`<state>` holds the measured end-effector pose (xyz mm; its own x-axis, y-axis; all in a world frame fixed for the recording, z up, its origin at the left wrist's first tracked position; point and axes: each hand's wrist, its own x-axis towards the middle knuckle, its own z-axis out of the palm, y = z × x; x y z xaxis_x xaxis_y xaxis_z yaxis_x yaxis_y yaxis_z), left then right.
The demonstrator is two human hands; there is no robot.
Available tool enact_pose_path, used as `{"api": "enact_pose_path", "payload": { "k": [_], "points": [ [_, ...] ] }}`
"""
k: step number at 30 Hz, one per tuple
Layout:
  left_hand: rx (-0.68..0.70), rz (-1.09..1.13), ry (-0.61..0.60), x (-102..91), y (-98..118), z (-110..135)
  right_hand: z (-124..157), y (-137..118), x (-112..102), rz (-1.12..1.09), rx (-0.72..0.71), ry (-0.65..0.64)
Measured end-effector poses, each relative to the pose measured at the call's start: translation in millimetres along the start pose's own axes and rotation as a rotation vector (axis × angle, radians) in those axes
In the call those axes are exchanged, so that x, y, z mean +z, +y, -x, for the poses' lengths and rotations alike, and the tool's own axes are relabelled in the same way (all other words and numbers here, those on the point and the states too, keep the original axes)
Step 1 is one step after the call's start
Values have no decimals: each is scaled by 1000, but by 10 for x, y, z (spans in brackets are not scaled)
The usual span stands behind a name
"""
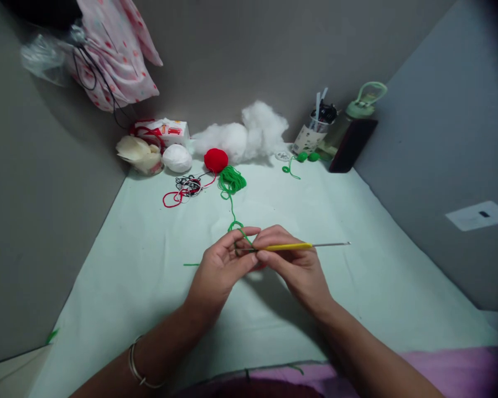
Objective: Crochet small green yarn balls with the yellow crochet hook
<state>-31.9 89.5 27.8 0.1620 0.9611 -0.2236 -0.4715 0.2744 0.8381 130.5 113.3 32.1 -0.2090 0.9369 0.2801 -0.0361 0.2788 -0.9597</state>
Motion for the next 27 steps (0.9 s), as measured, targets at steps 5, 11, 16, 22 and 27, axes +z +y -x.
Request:
{"api": "enact_pose_path", "payload": {
  "k": [5, 11, 16, 22, 27],
  "points": [
    [-18, 44, -14, -6, 21, 15, -12, 56, -46, -99, 75, 40],
    [-27, 54, -24, -26, 6, 1, -26, 44, -49, -182, 153, 16],
    [-41, 71, -6, -12, 10, -30, -33, 37, -42, -201, 261, 5],
    [-39, 37, -13, -5, 24, -45, -48, 67, -51, -405, 380, 44],
    [4, -21, 65, -9, 21, -49, -26, 19, -32, -268, 402, 5]
  ]
}}
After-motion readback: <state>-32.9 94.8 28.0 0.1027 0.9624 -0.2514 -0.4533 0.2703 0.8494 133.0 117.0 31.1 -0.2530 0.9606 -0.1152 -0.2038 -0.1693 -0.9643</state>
